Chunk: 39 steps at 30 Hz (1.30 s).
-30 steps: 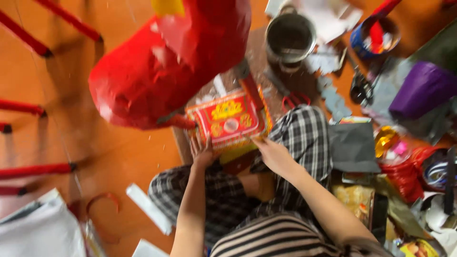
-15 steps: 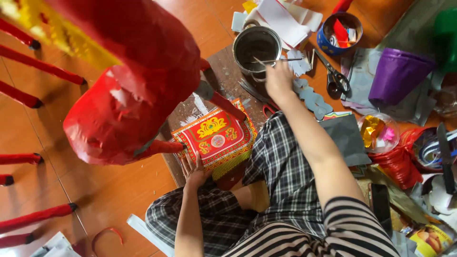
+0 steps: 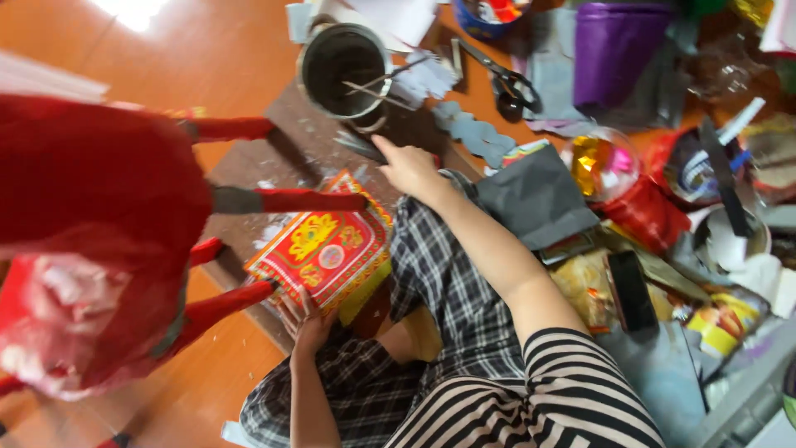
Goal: Decorating a red paper horse model with colorful paper patterns and glue
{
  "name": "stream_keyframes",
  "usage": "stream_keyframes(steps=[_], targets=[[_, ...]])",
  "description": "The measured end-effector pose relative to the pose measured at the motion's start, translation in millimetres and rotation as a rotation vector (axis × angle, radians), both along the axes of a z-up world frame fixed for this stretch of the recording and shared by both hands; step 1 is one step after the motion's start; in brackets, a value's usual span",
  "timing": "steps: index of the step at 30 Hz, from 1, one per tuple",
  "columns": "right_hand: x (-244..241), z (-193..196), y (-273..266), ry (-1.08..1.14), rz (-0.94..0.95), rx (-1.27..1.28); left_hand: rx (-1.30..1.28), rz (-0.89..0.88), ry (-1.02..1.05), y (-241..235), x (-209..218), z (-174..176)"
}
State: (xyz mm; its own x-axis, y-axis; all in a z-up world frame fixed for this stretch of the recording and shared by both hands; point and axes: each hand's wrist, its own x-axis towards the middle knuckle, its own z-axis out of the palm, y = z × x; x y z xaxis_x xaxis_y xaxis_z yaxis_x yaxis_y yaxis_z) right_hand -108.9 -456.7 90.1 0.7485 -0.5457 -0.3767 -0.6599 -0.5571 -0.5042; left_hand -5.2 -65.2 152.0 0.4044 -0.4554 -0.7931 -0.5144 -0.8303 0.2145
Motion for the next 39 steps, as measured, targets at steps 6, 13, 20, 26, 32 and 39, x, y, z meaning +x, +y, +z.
stream_keyframes(steps=[6,13,20,26,32,39], targets=[[-140,-113,-70,-0.235,-0.498,-0.196,-0.010,0.088,-0.188,60,7,-130],[-163,-104,-62,-0.390,-0.421,-0.416,-0.176,0.045,-0.394,78,3,-154],[-148,-120,-63,-0.268,-0.401,-0.505,-0.215,0.014,-0.419,74,3,-147],[-153,-119,-70,-0.428,-0.471,-0.357,-0.162,0.046,-0.365,71,5,-145],[-152,-125,-73,-0.507,-0.603,-0.245,-0.132,0.100,-0.337,69,5,-141],[-158,-99,-70,-0.614,-0.734,-0.052,-0.217,0.024,-0.442,72,4,-147]])
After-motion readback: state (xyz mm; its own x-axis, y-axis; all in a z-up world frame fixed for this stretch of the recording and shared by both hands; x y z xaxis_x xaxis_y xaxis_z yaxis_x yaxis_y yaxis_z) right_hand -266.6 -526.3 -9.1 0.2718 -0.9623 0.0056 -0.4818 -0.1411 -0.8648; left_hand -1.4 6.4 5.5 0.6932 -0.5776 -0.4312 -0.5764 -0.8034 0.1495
